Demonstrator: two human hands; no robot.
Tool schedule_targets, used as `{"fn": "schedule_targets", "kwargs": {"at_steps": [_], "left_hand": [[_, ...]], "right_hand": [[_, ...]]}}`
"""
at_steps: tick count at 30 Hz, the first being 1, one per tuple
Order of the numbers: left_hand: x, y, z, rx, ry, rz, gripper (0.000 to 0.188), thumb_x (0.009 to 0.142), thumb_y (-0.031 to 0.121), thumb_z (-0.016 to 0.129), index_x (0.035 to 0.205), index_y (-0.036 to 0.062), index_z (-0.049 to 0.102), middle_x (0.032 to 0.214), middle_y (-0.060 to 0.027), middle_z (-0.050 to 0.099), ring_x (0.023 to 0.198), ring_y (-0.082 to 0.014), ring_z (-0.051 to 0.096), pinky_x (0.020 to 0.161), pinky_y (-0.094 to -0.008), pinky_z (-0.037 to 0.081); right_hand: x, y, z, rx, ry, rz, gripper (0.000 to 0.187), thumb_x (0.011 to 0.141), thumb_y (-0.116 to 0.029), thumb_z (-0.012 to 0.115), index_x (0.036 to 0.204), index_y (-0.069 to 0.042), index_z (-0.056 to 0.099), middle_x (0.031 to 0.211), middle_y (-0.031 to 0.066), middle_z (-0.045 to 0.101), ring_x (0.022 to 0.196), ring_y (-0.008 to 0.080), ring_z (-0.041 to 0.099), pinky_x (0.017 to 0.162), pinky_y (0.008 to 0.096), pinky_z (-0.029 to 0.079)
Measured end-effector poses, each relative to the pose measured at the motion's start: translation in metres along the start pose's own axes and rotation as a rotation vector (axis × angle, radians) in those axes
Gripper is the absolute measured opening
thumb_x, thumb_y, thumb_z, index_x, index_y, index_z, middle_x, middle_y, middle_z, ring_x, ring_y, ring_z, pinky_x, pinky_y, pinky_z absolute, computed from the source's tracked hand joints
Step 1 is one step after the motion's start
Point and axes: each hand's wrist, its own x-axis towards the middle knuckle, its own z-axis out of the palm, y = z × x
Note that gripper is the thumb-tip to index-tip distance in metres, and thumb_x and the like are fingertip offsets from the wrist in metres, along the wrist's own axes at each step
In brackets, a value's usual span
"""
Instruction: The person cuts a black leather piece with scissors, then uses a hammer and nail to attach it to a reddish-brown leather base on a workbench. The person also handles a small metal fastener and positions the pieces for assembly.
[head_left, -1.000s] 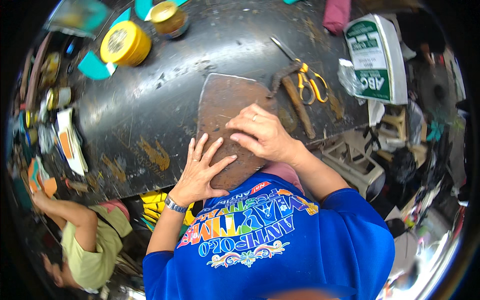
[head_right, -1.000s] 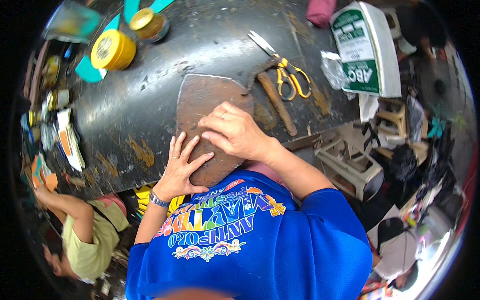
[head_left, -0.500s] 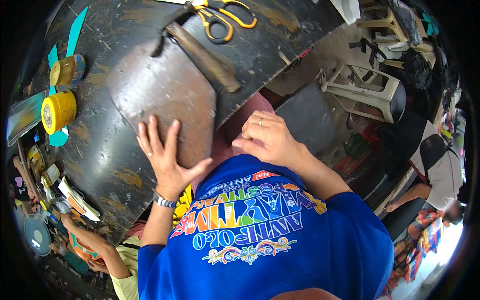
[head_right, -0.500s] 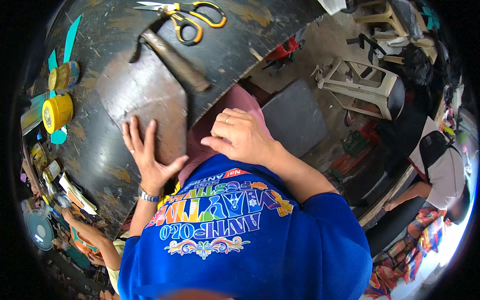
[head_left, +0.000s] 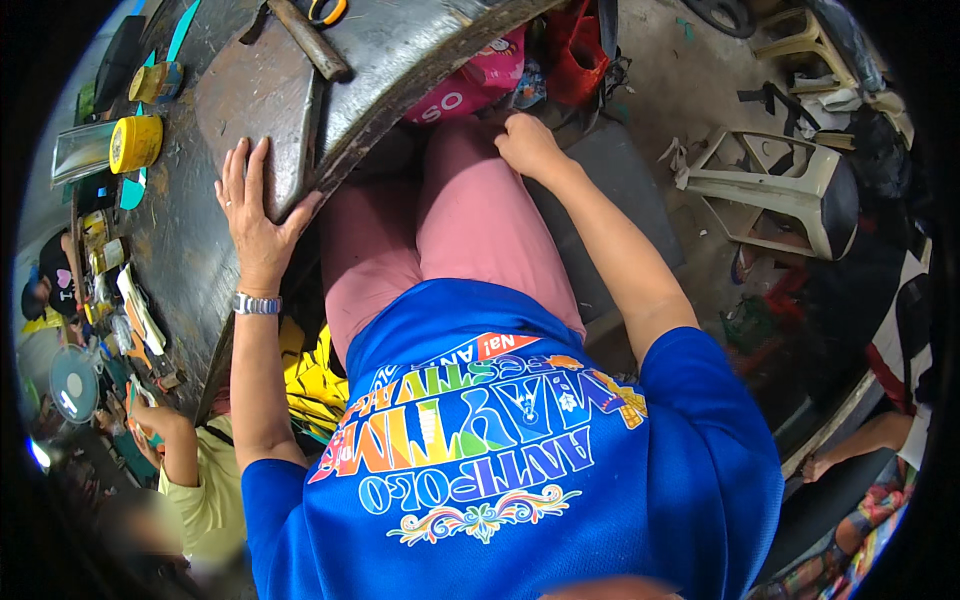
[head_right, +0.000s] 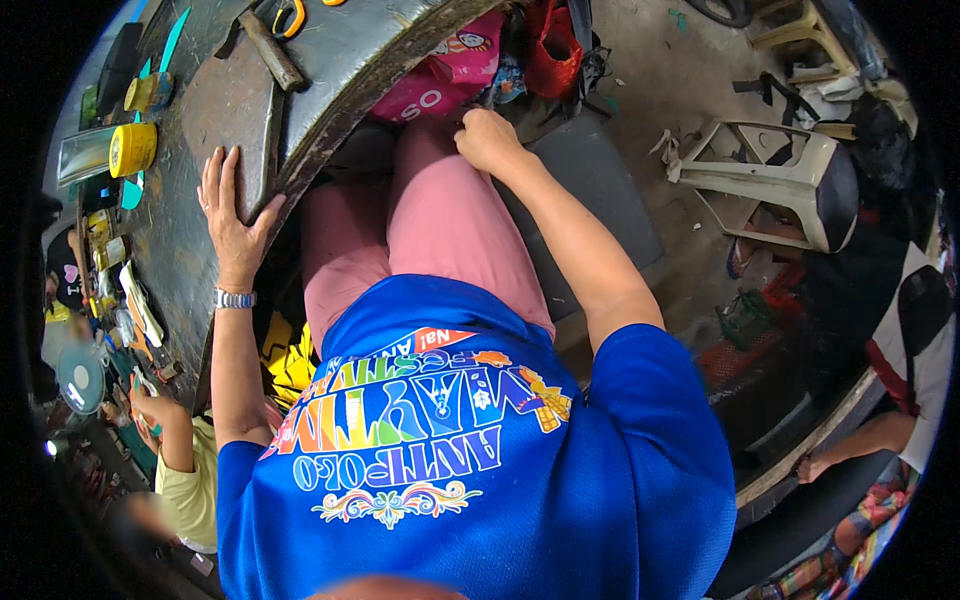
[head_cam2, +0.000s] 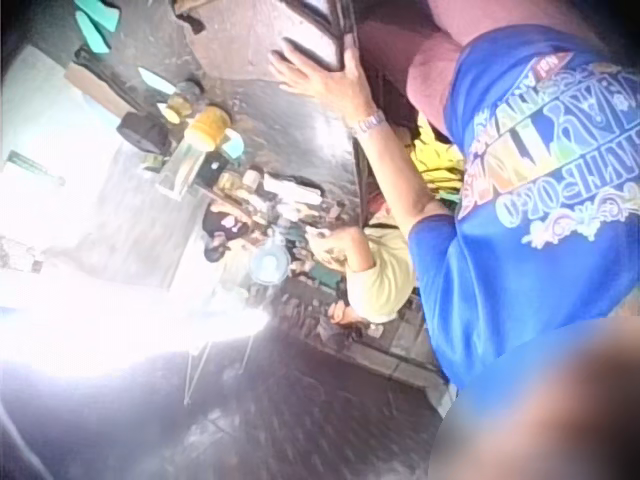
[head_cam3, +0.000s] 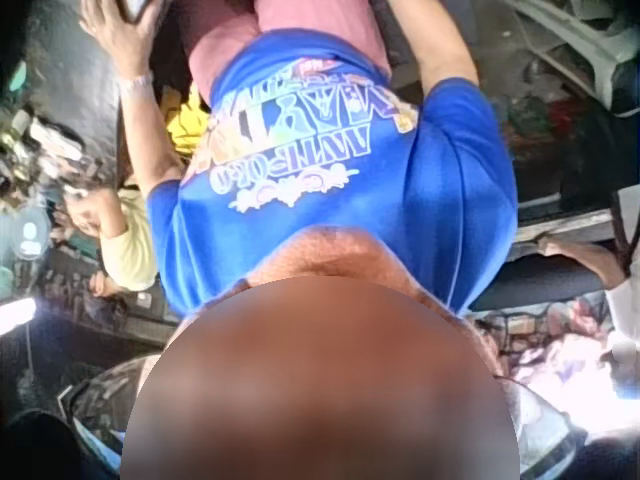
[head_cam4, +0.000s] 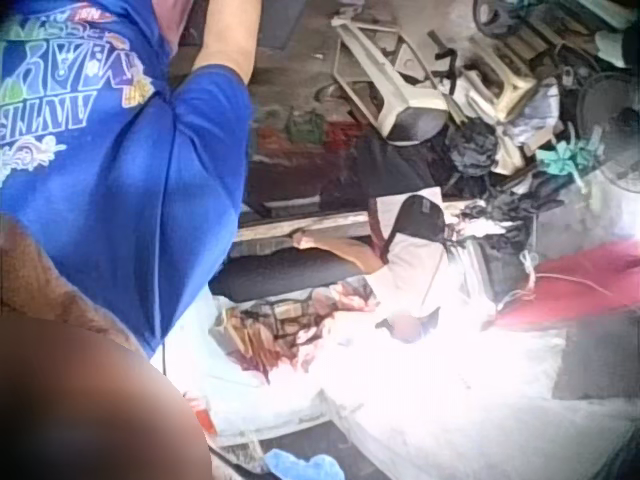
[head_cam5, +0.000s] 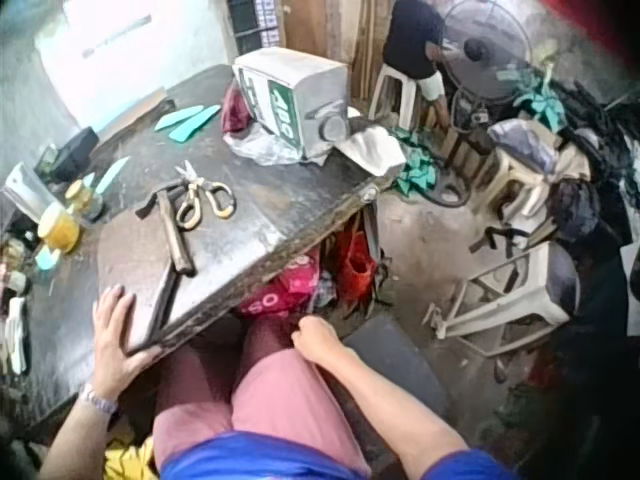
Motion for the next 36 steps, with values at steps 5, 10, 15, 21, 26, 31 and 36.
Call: {"fn": "schedule_targets", "kwargs": {"at_steps": [5,10,15,21,26,31,36], "left_hand": [[0.002,0.000,0.004,0.014,0.030,0.026,0.085,0.073,0.041,0.083,0.146,0.0144,0.048,0.153,-0.0138,0.041,0.144,-0.0358,0.033,0.120,-0.0513,0.019],[0.002,0.002,0.002,0.003,0.005,-0.002,0.088,0.071,0.040,0.085,0.146,0.0127,0.047,0.153,-0.0144,0.041,0.144,-0.0359,0.033,0.120,-0.0511,0.019],[0.002,-0.005,0.000,-0.066,-0.035,-0.012,0.096,0.072,0.067,0.075,0.145,0.0086,0.048,0.154,-0.0182,0.039,0.144,-0.0383,0.032,0.119,-0.0522,0.020],[0.000,-0.008,0.001,-0.108,-0.047,-0.080,0.098,0.076,0.074,0.067,0.143,0.0046,0.049,0.154,-0.0232,0.037,0.143,-0.0421,0.032,0.117,-0.0547,0.022],[-0.004,-0.012,0.000,-0.148,-0.064,-0.113,0.101,0.075,0.076,0.066,0.142,0.0029,0.049,0.154,-0.0240,0.035,0.144,-0.0423,0.031,0.117,-0.0545,0.023],[-0.006,0.008,0.001,0.086,0.241,0.349,0.071,0.081,0.061,0.071,0.130,0.0127,0.059,0.132,-0.0156,0.050,0.124,-0.0352,0.048,0.102,-0.0544,0.039],[-0.007,0.077,0.057,-0.499,-0.329,0.408,0.018,0.088,0.015,0.069,0.105,0.0188,0.073,0.108,-0.0062,0.063,0.099,-0.0279,0.063,0.088,-0.0441,0.047]], "right_hand": [[0.044,0.033,0.014,0.047,-0.028,0.110,0.059,0.077,-0.030,0.072,0.122,0.005,0.056,0.124,0.0320,0.059,0.116,0.0437,0.059,0.098,0.0473,0.049],[0.109,0.061,0.048,0.132,0.090,0.355,0.135,0.069,-0.042,0.087,0.156,-0.013,-0.013,0.147,0.0288,0.040,0.131,0.0407,0.050,0.104,0.0463,0.047],[0.184,0.082,0.076,0.293,-0.035,0.165,0.091,0.080,-0.048,0.073,0.149,-0.005,0.033,0.137,0.0307,0.051,0.123,0.0429,0.056,0.102,0.0460,0.047],[0.254,0.065,0.063,0.486,0.158,0.137,0.079,0.081,-0.046,0.072,0.140,-0.004,0.040,0.133,0.0291,0.054,0.122,0.0420,0.057,0.101,0.0460,0.047],[0.266,0.066,0.050,0.594,0.242,0.109,0.069,0.083,-0.044,0.071,0.133,-0.004,0.047,0.130,0.0277,0.057,0.120,0.0412,0.057,0.100,0.0460,0.047],[0.270,0.073,0.054,0.698,0.308,0.090,0.059,0.084,-0.043,0.069,0.126,-0.004,0.054,0.127,0.0264,0.060,0.119,0.0405,0.058,0.099,0.0459,0.048],[0.239,0.051,0.070,0.753,0.450,0.060,0.051,0.085,-0.042,0.068,0.118,-0.004,0.060,0.123,0.0251,0.062,0.118,0.0397,0.059,0.098,0.0459,0.048]]}}
